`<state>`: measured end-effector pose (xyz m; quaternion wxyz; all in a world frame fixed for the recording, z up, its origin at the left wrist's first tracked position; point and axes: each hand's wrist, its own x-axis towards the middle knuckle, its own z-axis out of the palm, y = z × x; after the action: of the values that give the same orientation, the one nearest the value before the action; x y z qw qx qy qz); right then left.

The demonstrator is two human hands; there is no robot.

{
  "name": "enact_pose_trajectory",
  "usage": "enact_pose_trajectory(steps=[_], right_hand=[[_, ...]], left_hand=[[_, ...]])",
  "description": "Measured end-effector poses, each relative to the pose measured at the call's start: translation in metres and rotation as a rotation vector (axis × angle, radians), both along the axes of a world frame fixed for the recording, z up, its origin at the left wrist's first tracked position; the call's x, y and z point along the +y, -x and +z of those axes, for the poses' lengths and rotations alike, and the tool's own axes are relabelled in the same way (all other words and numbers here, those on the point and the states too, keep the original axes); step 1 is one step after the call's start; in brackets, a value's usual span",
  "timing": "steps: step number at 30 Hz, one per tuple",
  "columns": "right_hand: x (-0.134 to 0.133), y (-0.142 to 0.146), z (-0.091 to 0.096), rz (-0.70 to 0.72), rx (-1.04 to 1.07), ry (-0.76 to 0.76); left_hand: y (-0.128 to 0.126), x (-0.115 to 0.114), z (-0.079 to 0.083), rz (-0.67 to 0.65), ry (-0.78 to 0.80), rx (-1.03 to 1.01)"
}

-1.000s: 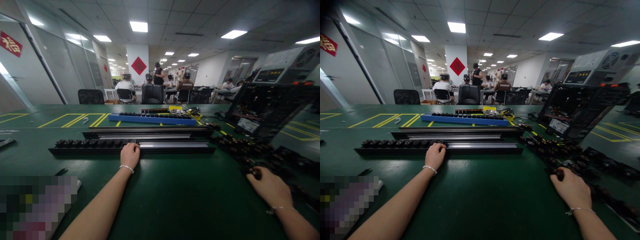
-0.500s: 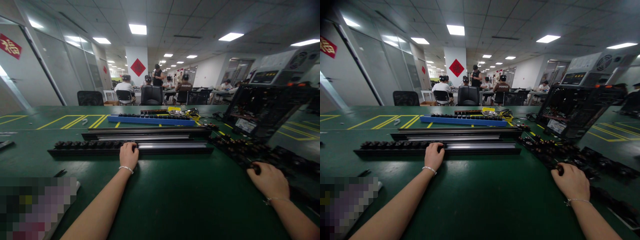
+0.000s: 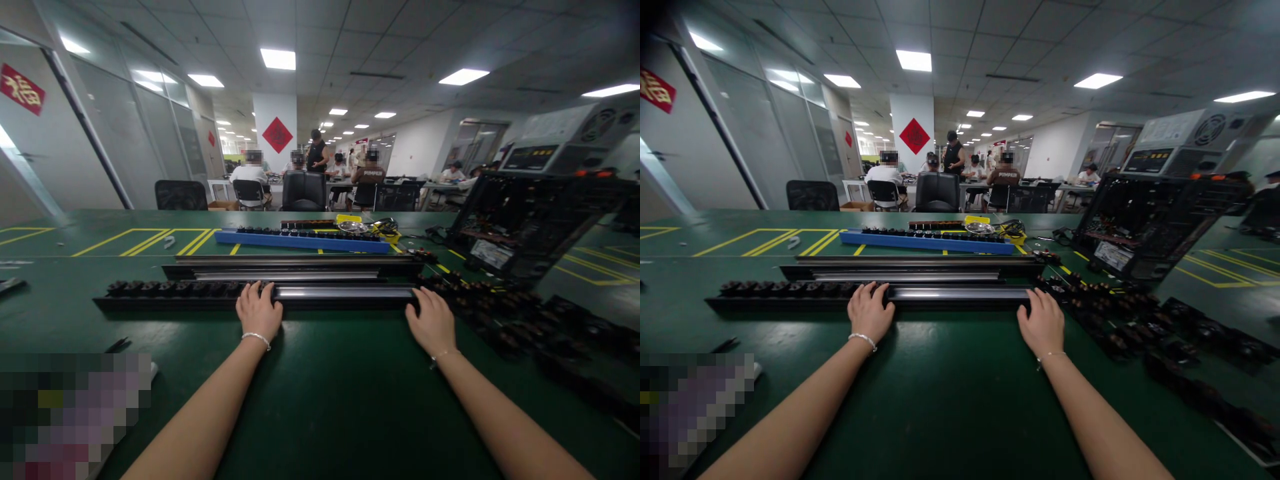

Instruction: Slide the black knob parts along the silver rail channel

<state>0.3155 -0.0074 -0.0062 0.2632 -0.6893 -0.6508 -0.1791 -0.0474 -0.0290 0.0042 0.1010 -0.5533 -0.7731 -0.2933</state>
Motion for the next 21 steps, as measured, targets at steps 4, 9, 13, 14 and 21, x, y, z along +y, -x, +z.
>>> enact_pose_trajectory(steps=[4, 9, 13, 14, 21], right_hand=[[0.026, 0.039, -0.002, -0.121, 0.181, 0.098], [0.035, 0.040, -0.005, -0.108, 0.214, 0.110], [0.035, 0.032, -0.009, -0.061, 0.209, 0.091], [0.036, 0.031, -0.010, -0.050, 0.205, 0.084], [0.037, 0.028, -0.014, 0.012, 0.189, 0.057]], left_hand=[[-0.001, 0.000, -0.003, -0.014, 0.071, 0.015], [-0.003, 0.002, -0.006, -0.015, 0.127, 0.002], [-0.003, 0.003, -0.006, -0.023, 0.137, -0.015], [-0.003, 0.003, -0.006, -0.027, 0.138, -0.019], [-0.002, 0.003, -0.005, -0.032, 0.140, -0.028]])
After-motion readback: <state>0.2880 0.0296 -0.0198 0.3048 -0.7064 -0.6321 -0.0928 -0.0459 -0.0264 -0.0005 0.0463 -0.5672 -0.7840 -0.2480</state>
